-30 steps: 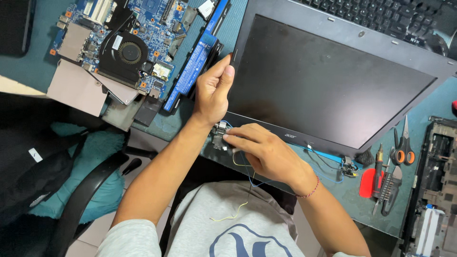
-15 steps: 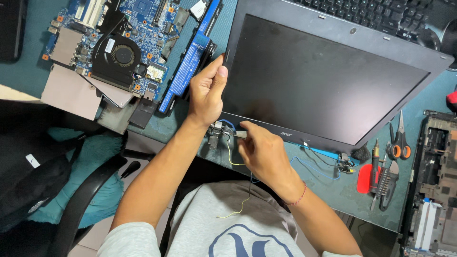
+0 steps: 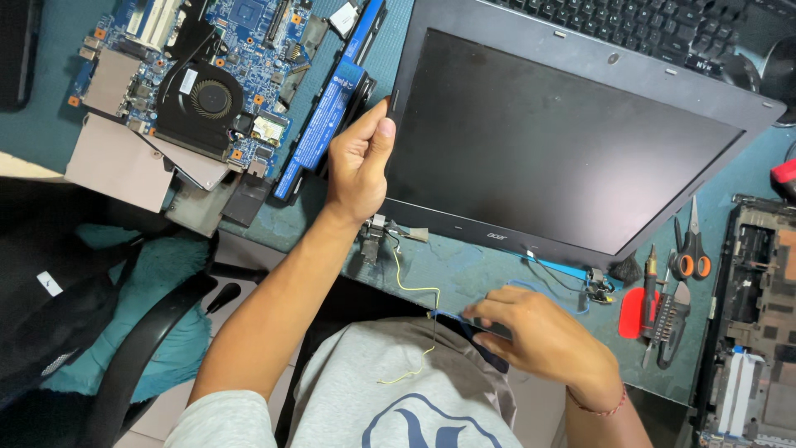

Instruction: The person handles a disassembled laptop, moving the screen and motherboard on a workbench. They use a utility knife to pry at the screen bezel and then use a screwdriver to remove screws from the laptop's frame.

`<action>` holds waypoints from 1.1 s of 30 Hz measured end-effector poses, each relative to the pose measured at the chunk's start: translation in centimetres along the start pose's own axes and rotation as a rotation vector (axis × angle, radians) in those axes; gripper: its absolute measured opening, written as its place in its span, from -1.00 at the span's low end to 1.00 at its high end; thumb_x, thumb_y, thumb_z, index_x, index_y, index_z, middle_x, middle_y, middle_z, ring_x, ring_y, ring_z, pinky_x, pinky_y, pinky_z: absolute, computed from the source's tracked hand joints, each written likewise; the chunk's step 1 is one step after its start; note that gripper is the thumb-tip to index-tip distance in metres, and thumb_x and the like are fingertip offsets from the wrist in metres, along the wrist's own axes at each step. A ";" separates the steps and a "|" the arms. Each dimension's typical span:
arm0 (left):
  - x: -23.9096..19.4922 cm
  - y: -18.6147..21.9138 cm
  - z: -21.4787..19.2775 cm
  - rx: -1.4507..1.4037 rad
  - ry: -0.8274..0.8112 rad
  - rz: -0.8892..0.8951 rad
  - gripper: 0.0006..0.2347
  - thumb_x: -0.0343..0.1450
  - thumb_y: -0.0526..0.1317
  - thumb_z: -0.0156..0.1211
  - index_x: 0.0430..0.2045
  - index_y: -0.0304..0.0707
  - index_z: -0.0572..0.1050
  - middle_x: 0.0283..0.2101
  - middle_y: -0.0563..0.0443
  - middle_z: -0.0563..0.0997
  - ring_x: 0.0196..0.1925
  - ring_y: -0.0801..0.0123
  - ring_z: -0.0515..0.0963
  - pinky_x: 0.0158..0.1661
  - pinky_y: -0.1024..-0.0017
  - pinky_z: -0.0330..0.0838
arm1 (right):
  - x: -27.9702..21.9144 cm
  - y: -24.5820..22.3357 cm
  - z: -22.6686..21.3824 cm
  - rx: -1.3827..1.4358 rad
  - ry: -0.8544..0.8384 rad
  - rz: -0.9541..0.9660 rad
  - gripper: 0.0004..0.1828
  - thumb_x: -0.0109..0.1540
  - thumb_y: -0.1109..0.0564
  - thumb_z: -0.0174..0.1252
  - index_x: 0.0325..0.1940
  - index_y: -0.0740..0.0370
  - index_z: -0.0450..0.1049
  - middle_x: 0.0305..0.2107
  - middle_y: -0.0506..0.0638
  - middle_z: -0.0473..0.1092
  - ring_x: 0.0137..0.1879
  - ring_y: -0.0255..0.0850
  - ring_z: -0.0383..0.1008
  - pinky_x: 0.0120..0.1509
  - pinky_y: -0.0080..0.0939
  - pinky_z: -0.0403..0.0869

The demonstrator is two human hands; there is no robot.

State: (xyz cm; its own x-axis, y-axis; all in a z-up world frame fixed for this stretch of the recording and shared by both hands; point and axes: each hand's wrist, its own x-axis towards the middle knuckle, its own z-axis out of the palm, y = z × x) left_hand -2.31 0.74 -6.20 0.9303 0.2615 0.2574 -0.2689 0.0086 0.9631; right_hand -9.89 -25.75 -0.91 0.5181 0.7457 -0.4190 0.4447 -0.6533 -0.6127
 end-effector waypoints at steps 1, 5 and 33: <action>0.0 0.3 0.0 -0.003 -0.002 0.002 -0.67 0.49 -0.12 -0.11 0.00 -0.36 0.44 -0.51 0.29 0.28 -0.47 0.65 0.15 -0.42 0.64 0.10 | 0.1 -0.2 -0.2 -0.002 0.003 0.003 -0.74 0.11 0.07 0.24 -0.11 0.01 0.49 -0.46 -0.18 0.44 -0.29 -0.19 0.42 -0.22 -0.18 0.39; 0.1 1.2 0.2 0.009 -0.017 0.016 -0.71 0.49 -0.12 -0.14 -0.10 -0.32 0.48 -0.51 0.30 0.23 -0.45 0.65 0.14 -0.39 0.64 0.09 | 0.0 -0.9 -1.1 0.037 0.186 -0.042 -0.69 0.18 -0.07 0.11 -0.07 0.08 0.43 -0.41 -0.12 0.43 -0.26 -0.21 0.43 -0.12 -0.21 0.38; -1.4 4.2 1.5 0.243 -0.153 -0.382 -0.54 0.42 -0.10 -0.21 0.16 -0.42 0.29 -0.55 0.23 0.46 -0.55 0.62 0.25 -0.48 0.48 0.20 | -4.5 8.8 -1.7 0.727 1.305 0.462 -0.70 0.31 0.20 -0.03 0.11 0.34 0.38 -0.04 -0.02 0.39 0.05 -0.35 0.36 0.24 -0.39 0.37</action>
State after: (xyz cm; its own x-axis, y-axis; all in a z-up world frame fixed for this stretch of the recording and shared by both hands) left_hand -4.36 -1.05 -2.43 0.9821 0.1381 -0.1281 0.1490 -0.1540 0.9768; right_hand -7.03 -35.03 -3.24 0.9279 -0.3705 -0.0422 -0.1611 -0.2962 -0.9415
